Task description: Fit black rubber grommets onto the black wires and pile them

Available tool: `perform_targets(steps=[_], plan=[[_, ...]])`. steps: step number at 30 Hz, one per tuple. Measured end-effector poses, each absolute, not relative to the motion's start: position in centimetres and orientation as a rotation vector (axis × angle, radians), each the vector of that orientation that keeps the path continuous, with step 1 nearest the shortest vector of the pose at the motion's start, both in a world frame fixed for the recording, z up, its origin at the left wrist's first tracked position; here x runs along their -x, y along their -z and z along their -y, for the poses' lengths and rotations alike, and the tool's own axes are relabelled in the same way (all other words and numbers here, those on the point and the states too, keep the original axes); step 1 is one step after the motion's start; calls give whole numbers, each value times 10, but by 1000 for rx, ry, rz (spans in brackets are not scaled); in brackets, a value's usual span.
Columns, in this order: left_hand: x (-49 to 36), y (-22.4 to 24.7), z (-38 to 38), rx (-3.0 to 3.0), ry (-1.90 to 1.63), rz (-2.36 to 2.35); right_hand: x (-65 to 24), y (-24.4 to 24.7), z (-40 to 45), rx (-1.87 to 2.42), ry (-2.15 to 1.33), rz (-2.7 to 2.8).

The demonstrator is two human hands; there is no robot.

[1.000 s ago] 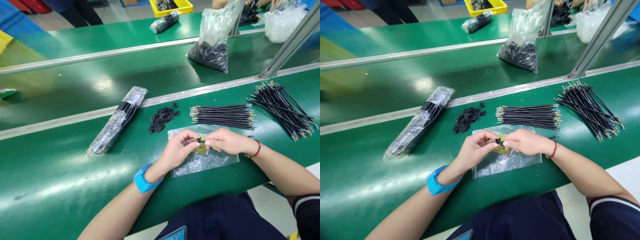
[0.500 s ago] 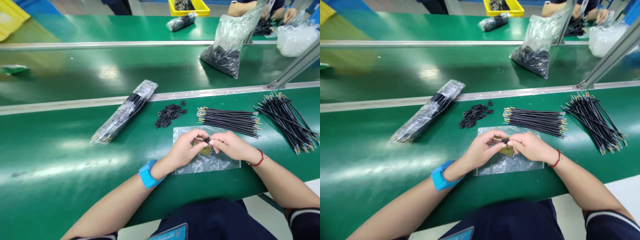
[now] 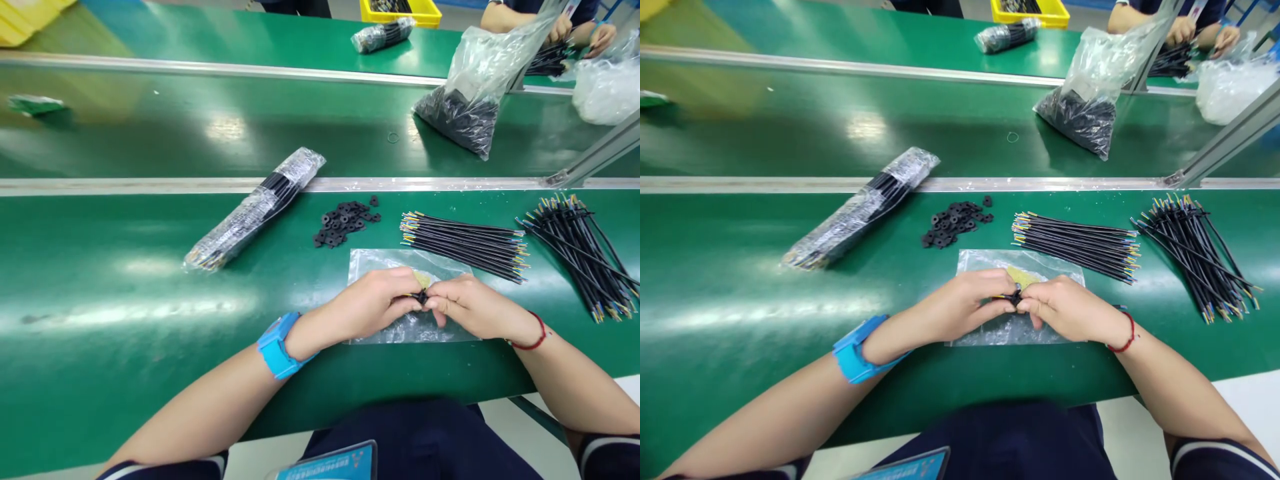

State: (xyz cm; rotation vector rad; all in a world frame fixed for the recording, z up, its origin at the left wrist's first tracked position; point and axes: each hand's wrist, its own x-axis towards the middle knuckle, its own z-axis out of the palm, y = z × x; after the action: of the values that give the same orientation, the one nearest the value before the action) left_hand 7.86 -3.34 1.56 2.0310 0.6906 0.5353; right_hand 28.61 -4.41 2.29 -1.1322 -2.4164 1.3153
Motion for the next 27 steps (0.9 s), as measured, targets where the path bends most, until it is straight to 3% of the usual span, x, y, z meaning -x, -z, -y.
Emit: perform_targets(steps=[4, 6, 9, 14, 17, 22, 27], plan=[[-75, -16, 35, -2163, -513, -607, -284, -18, 42, 1113, -2076, 1925], [-75, -16, 34, -2179, -525, -613, -283, -15, 41, 1082, -2202, 1807], [-73, -19, 31, -2094, -586, -734, -282, -16, 41, 1181, -1858, 1951], [-77, -18, 30, -1591, -642, -933, -282, -16, 48, 1214, -616, 2400], [-84, -13, 36, -1403, -583, -898, -282, -13, 53, 1139, -143, 2508], [-86, -12, 41, -1457, -638, -870, -280, -14, 54, 1048, 37, 2579], [-79, -17, 34, -1808, -558, -776, -279, -18, 53, 1002, -201, 2640]])
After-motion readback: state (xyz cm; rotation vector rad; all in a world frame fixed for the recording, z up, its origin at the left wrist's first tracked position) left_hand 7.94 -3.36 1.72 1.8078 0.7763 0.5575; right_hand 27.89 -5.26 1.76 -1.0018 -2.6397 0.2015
